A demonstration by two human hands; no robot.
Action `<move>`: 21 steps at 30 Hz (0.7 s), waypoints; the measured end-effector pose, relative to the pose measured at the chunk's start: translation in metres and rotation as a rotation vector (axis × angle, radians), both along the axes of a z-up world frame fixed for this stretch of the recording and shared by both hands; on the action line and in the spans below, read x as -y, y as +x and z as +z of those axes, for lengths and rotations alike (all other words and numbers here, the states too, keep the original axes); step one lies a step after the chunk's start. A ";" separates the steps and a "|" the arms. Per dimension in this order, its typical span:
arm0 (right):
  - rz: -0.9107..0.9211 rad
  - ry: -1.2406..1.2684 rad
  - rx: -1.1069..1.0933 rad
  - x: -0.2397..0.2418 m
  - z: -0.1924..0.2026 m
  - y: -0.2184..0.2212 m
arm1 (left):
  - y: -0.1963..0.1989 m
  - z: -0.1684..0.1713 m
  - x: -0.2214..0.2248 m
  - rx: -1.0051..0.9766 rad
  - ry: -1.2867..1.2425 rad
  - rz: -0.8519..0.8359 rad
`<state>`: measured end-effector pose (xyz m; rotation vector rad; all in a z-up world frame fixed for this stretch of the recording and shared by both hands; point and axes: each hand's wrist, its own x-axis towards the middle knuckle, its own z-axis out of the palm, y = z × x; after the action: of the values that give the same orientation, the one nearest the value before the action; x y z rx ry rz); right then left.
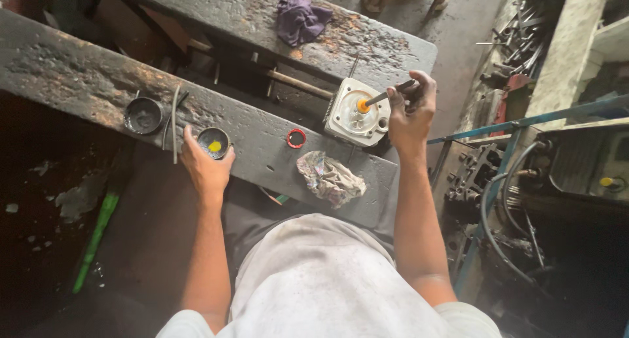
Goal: The person laps an engine valve into its seat on a cylinder head. They apply a compound from small containers, insert the valve, and rotate it using a tool and by rubbing their palms together, periodically wiping the components with a cloth.
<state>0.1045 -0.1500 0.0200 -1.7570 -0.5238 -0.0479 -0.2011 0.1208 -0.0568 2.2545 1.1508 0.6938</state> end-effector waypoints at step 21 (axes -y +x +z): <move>-0.105 -0.086 -0.071 -0.003 0.004 -0.005 | 0.060 -0.005 0.041 0.045 0.009 -0.370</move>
<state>0.0994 -0.1472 0.0239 -1.8624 -0.3869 -0.0373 -0.1409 0.0796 -0.0618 2.3559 0.6810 0.5949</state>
